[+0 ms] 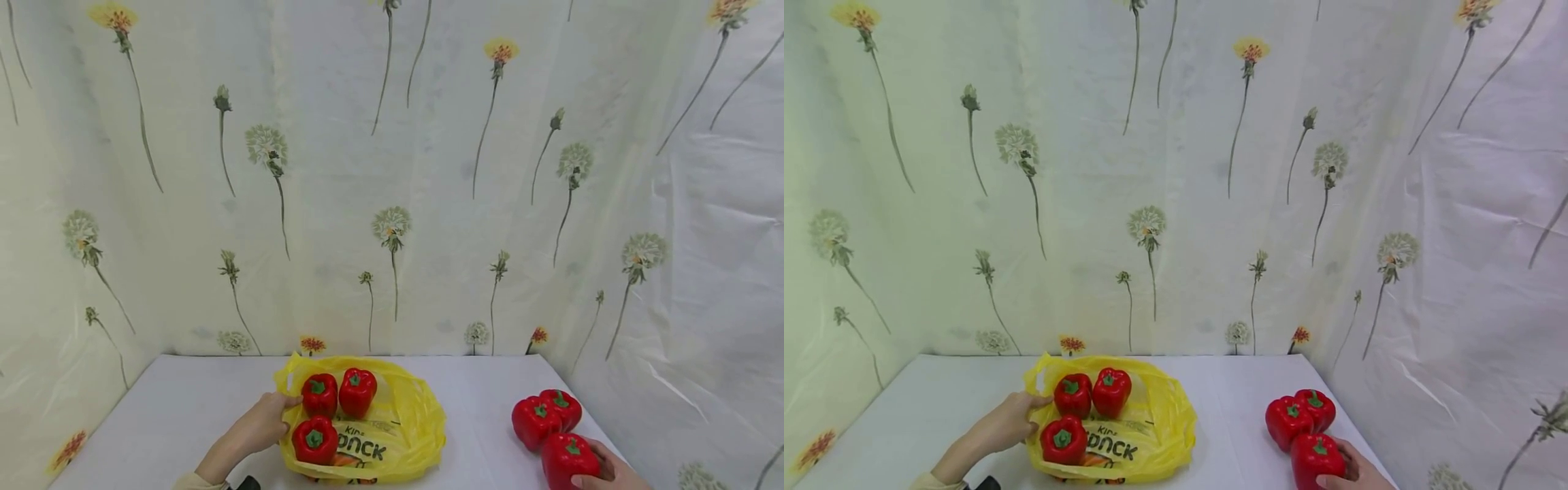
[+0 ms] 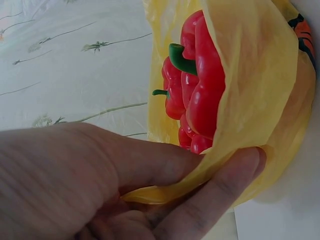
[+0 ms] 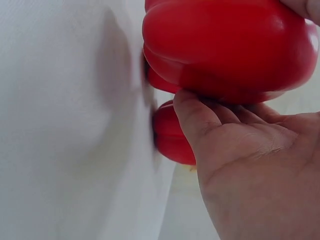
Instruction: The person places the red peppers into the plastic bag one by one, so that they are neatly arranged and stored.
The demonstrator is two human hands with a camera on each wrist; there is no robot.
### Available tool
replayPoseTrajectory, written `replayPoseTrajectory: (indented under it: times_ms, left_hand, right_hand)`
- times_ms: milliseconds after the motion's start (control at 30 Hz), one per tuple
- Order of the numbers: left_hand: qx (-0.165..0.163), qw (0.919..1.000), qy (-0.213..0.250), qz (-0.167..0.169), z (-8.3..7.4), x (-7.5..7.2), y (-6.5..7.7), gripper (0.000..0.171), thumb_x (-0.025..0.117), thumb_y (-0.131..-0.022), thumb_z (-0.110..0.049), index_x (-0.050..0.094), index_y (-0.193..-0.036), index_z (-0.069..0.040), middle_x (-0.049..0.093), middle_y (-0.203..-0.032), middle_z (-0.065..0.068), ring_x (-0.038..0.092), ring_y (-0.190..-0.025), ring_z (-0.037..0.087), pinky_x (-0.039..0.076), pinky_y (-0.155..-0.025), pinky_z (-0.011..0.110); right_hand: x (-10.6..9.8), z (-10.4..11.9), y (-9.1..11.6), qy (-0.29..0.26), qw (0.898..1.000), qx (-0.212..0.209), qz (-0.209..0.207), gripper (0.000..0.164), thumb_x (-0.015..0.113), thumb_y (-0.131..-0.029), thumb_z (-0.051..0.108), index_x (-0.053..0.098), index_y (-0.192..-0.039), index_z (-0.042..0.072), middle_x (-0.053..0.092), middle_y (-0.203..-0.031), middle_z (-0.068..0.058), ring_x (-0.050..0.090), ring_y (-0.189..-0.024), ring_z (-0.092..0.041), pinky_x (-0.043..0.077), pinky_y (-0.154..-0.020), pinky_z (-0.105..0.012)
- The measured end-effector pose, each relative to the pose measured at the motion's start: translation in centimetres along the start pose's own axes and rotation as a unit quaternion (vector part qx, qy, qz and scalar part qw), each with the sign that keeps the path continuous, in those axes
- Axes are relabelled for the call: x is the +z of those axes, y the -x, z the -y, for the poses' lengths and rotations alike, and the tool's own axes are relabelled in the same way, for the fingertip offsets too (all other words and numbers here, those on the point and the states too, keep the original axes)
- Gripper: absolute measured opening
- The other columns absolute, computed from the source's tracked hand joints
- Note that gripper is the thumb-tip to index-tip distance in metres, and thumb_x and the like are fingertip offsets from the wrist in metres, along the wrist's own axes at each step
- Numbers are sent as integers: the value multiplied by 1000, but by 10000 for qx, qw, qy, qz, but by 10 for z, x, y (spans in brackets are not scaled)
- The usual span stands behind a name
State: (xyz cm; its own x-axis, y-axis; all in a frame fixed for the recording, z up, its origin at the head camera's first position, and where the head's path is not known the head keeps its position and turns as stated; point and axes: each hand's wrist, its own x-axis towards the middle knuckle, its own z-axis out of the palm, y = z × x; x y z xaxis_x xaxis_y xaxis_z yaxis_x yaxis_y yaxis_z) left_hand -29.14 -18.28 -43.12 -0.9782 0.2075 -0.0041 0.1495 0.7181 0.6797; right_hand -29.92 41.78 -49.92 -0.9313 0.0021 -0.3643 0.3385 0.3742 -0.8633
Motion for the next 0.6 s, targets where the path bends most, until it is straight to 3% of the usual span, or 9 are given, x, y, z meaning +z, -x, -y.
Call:
replayPoseTrajectory:
  times_ms: [200, 600]
  left_hand:
    - [-40, 10000, 63, 33, 0, 0, -1, 49, 57, -73, 15, 60, -122, 12, 62, -123, 27, 35, -45, 13, 40, -45, 25]
    - [-83, 9998, 120, 115, 3, 1, -4, 50, 57, -74, 15, 59, -123, 12, 60, -124, 30, 35, -46, 12, 41, -46, 24]
  right_hand:
    - [1, 9, 1, 215, 9994, 45, -270, 100, 76, -80, 29, 9, -147, -6, 42, -132, -35, 54, -104, -35, 56, -81, -47]
    - [7, 18, 6, 317, 9991, -27, -289, 102, 77, -80, 30, 10, -146, -7, 38, -134, -38, 55, -105, -35, 56, -81, -47]
